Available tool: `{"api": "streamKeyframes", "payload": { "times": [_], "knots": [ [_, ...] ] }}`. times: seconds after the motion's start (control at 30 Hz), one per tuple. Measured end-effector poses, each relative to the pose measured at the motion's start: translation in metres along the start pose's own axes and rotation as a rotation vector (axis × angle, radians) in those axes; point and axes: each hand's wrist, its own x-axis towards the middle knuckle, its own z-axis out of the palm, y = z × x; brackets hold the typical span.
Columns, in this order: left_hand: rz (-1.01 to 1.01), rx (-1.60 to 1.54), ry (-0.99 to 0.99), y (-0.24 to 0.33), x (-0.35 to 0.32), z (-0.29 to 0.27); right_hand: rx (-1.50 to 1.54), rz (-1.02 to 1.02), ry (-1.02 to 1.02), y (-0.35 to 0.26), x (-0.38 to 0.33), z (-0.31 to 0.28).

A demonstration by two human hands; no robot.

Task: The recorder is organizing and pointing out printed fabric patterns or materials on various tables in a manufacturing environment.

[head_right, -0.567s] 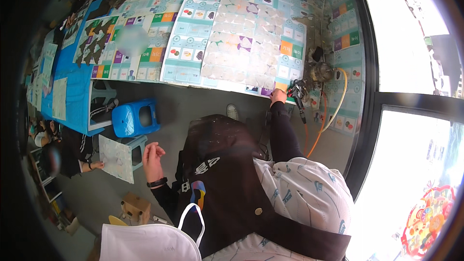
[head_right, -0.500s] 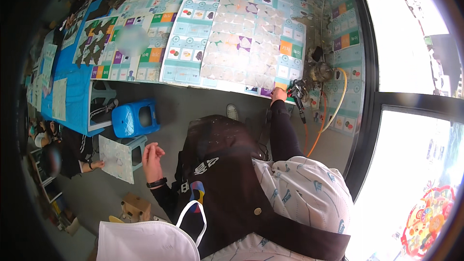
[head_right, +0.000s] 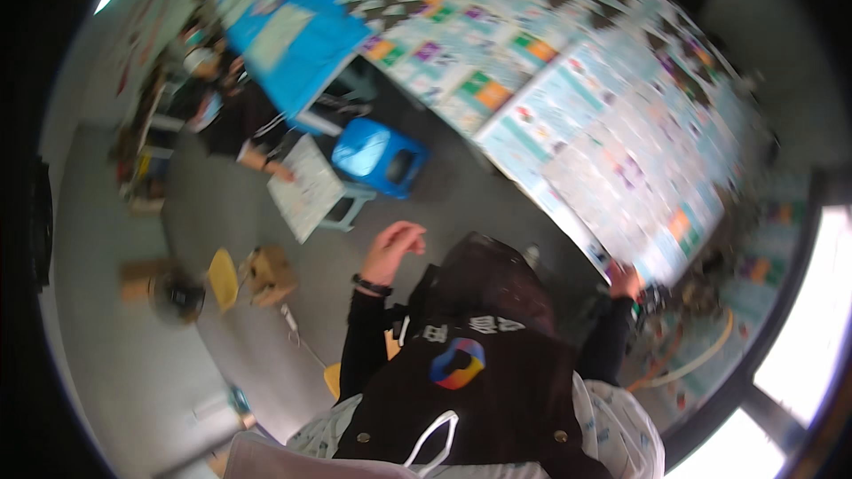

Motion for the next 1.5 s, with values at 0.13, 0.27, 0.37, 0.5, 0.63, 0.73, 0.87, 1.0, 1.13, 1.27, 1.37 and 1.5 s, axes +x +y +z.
{"api": "streamKeyframes", "payload": {
  "times": [0.13, 0.27, 0.37, 0.5, 0.63, 0.73, 0.87, 1.0, 1.13, 1.27, 1.37, 1.5],
  "knots": [
    [0.031, -0.023, -0.073, 0.006, 0.005, 0.003, 0.817, -0.067, -0.023, -0.002, -0.013, -0.008],
    [0.06, -0.07, -0.045, 0.004, -0.001, -0.015, 0.865, 0.008, 0.046, -0.046, -0.034, 0.015],
    [0.048, -0.055, -0.01, 0.003, -0.003, -0.029, 0.787, -0.048, 0.177, -0.055, -0.039, 0.022],
    [0.028, -0.074, -0.041, 0.003, 0.006, -0.043, 0.709, -0.278, 0.282, -0.008, -0.011, -0.021],
    [0.04, -0.073, -0.031, -0.002, 0.009, -0.065, -1.481, -0.291, 0.533, -0.013, -0.032, -0.036],
    [0.047, -0.092, -0.045, -0.001, 0.014, -0.08, -1.556, -0.218, 0.431, -0.013, -0.047, -0.045],
    [0.083, -0.125, -0.043, 0.003, 0.018, -0.099, -0.924, -0.467, 0.658, 0.013, -0.04, -0.088],
    [0.114, -0.112, -0.012, 0.007, 0.013, -0.107, -0.7, -0.063, 0.621, -0.016, -0.049, -0.089],
    [0.075, -0.122, -0.151, 0.004, 0.036, -0.103, -1.565, -0.024, 0.543, -0.063, -0.147, -0.073],
    [0.047, -0.015, -0.072, 0.019, 0.035, -0.103, -1.464, -0.158, 0.625, -0.11, -0.16, -0.025],
    [0.073, -0.108, -0.077, 0.008, 0.034, -0.117, -1.546, -0.152, 0.398, -0.119, -0.125, -0.008],
    [0.03, -0.14, -0.16, 0.013, 0.05, -0.111, -0.87, -0.334, 0.766, -0.074, -0.122, -0.033]
  ]
}}
